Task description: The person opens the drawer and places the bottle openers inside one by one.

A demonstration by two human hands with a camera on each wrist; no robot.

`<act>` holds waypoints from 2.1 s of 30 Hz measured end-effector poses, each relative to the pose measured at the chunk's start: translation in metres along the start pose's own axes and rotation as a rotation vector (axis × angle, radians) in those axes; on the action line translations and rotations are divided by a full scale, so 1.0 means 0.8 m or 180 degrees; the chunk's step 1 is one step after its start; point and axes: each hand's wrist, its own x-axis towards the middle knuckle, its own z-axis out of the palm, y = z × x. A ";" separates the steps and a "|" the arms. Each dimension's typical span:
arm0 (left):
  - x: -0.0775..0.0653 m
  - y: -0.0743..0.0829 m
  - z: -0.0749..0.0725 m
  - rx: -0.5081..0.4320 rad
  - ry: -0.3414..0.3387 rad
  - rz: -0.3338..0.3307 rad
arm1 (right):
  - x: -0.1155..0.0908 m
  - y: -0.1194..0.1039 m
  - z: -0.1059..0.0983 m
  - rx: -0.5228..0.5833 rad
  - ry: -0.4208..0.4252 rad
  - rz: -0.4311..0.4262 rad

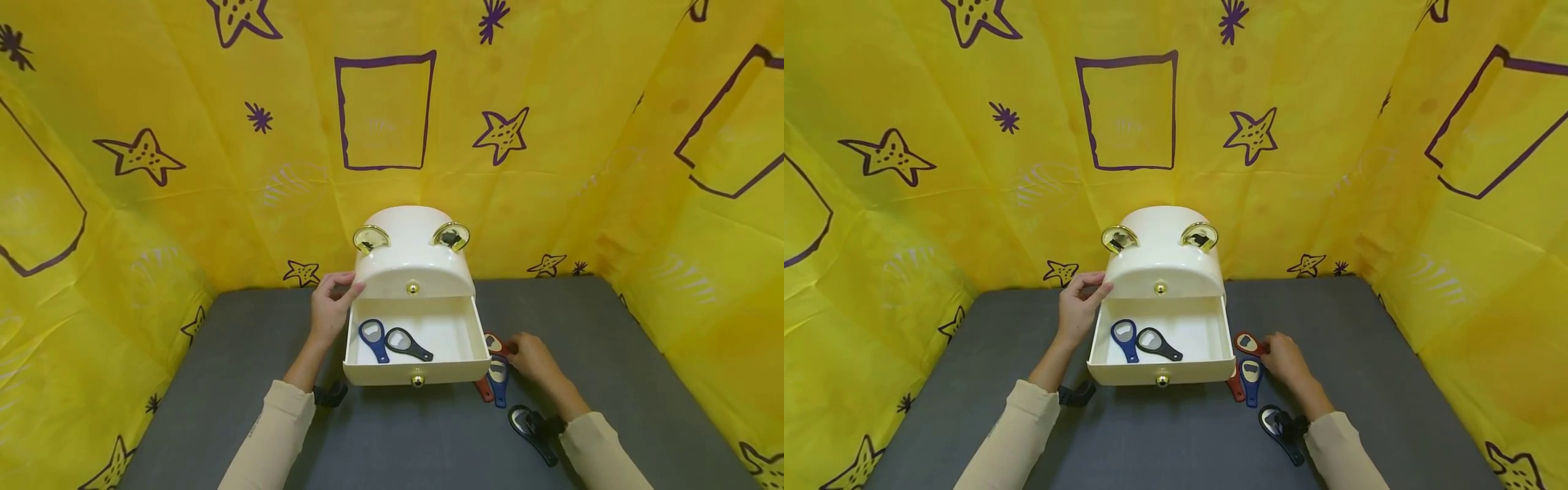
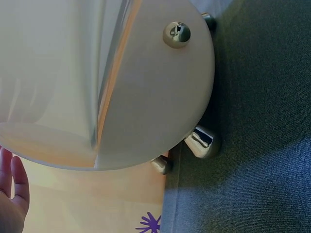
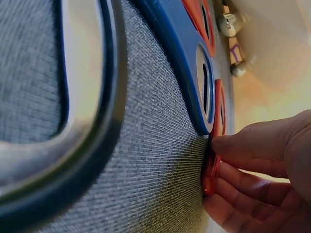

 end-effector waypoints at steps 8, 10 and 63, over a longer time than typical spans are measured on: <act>-0.002 0.003 -0.001 0.0050 0.0007 -0.0045 | -0.002 0.001 0.001 0.0012 0.0071 0.0032; -0.002 0.001 -0.001 0.0036 0.0014 -0.0039 | -0.003 0.002 0.002 0.0041 0.0082 0.0079; -0.001 0.007 -0.003 0.0166 -0.0067 -0.0107 | -0.017 -0.092 -0.136 0.0903 0.0893 0.0083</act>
